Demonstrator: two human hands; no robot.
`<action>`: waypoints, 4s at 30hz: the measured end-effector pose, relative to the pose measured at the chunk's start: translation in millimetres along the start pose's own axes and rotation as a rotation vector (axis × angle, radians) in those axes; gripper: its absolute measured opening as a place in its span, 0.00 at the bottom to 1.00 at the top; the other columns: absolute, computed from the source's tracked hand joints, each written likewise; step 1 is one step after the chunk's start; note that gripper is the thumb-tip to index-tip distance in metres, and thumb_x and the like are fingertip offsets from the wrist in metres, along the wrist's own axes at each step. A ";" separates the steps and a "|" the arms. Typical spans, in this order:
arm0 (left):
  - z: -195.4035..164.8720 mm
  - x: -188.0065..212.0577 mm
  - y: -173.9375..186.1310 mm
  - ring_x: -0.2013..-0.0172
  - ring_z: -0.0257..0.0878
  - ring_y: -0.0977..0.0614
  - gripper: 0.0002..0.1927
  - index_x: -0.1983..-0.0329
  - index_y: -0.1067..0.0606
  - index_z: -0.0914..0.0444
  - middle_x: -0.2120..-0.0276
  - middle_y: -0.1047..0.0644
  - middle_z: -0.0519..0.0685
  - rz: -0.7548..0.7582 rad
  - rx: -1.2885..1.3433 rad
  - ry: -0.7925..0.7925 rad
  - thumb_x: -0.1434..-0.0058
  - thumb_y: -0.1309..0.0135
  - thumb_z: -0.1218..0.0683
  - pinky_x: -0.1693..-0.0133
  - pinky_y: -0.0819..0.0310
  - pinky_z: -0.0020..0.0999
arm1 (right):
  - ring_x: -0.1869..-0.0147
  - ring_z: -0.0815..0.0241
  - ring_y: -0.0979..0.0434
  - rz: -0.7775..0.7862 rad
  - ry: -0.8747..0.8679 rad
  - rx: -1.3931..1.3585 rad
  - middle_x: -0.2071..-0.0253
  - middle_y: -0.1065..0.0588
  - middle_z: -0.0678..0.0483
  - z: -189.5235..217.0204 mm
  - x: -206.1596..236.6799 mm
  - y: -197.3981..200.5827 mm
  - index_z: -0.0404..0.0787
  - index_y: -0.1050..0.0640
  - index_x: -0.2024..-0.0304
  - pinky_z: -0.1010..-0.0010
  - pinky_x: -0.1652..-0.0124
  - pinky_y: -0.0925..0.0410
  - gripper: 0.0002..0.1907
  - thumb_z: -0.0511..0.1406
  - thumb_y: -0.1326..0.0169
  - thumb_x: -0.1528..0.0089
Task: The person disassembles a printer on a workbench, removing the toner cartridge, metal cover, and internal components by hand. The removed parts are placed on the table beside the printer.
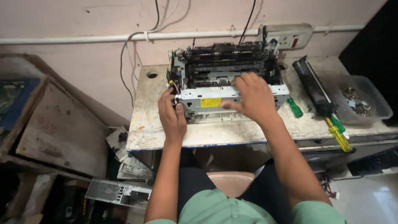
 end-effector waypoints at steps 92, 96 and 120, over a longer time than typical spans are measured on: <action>-6.6 -3.0 -0.6 0.34 0.59 0.34 0.32 0.38 0.35 0.67 0.36 0.31 0.59 0.086 -0.007 -0.030 0.27 0.56 0.35 0.32 0.44 0.56 | 0.39 0.47 0.23 1.300 -0.065 -0.361 0.41 0.24 0.44 -44.4 -79.2 -51.7 0.38 0.30 0.36 0.61 0.40 0.30 0.53 0.45 0.25 0.61; -21.1 9.4 -2.4 0.31 0.58 0.37 0.36 0.33 0.37 0.66 0.33 0.34 0.59 0.126 -0.233 -0.292 0.31 0.45 0.37 0.33 0.47 0.57 | 0.38 0.45 0.26 0.667 0.002 -0.203 0.43 0.24 0.49 -37.6 -61.4 -3.4 0.46 0.26 0.40 0.56 0.42 0.33 0.43 0.45 0.26 0.57; -90.5 -47.1 -48.2 0.51 0.55 0.20 0.30 0.36 0.32 0.68 0.50 0.24 0.58 0.645 -0.799 -0.764 0.42 0.44 0.58 0.42 0.29 0.51 | 0.38 0.45 0.28 0.152 0.100 0.108 0.42 0.27 0.45 -61.9 51.4 15.0 0.36 0.28 0.40 0.56 0.37 0.34 0.44 0.42 0.30 0.57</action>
Point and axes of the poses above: each hand's wrist, its own x-axis away from the middle knuckle, its own y-axis out of the back of the hand, z = x × y, the point moved 4 cm from there along -x, towards the middle knuckle
